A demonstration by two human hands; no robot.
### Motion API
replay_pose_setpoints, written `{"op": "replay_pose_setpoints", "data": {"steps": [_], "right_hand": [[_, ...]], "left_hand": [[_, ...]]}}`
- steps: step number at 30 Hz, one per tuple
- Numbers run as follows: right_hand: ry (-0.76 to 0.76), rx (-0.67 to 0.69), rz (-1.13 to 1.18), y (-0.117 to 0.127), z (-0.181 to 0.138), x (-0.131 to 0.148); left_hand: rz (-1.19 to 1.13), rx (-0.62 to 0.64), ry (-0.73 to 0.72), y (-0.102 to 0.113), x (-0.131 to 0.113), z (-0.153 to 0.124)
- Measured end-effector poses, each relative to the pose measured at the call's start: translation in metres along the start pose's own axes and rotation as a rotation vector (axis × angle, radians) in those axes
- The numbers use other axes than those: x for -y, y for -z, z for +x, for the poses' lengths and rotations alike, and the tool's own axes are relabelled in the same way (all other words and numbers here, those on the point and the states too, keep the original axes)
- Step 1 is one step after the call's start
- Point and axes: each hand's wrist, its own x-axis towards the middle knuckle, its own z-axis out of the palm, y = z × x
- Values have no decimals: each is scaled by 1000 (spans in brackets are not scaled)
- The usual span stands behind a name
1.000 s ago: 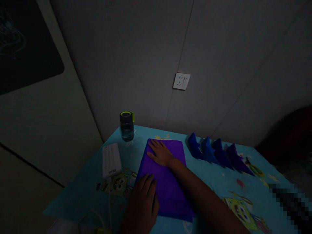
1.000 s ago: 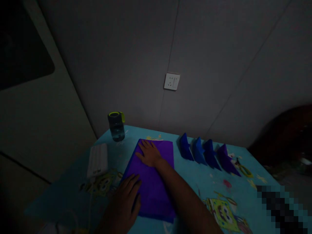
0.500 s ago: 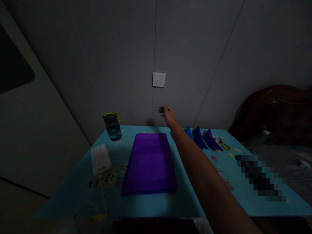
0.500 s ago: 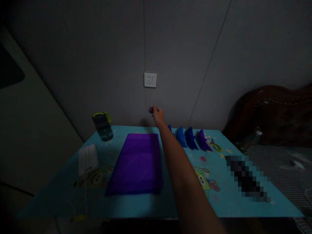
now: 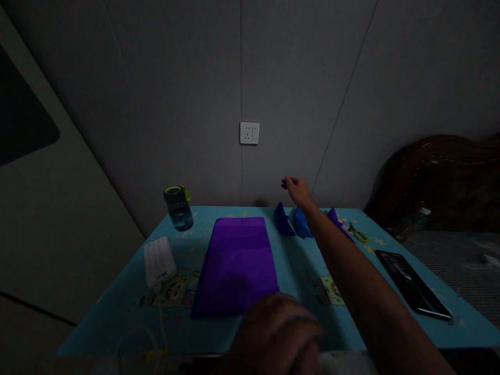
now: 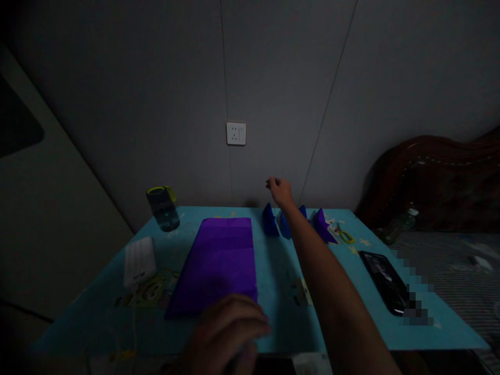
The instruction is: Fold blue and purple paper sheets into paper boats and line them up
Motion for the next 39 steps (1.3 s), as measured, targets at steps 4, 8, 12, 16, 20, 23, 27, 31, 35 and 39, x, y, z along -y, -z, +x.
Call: {"op": "replay_pose_setpoints", "data": {"steps": [4, 8, 12, 16, 20, 23, 27, 31, 35, 39], "right_hand": [[41, 134, -337, 1, -73, -22], [73, 147, -568, -11, -130, -39], [136, 106, -634, -18, -152, -41], [358, 75, -543, -22, -172, -33], [626, 20, -387, -29, -198, -15], [629, 129, -272, -33, -213, -2], [431, 208, -65, -33, -219, 6], [206, 134, 112, -32, -209, 0], [61, 198, 249, -33, -203, -5], [74, 170, 284, -33, -207, -5]], "left_hand": [[111, -77, 212, 25, 59, 18], [307, -64, 349, 20, 118, 31], [134, -184, 448, -5, 166, 26], [-81, -366, 560, -23, 189, 12], [-187, -462, 653, -23, 192, 8], [-171, -512, 723, -19, 192, 10], [-115, -506, 708, -18, 192, 10], [-84, -424, 643, -22, 185, 11], [-76, -364, 678, -25, 183, 12], [-17, -382, 758, -22, 188, 13]]}}
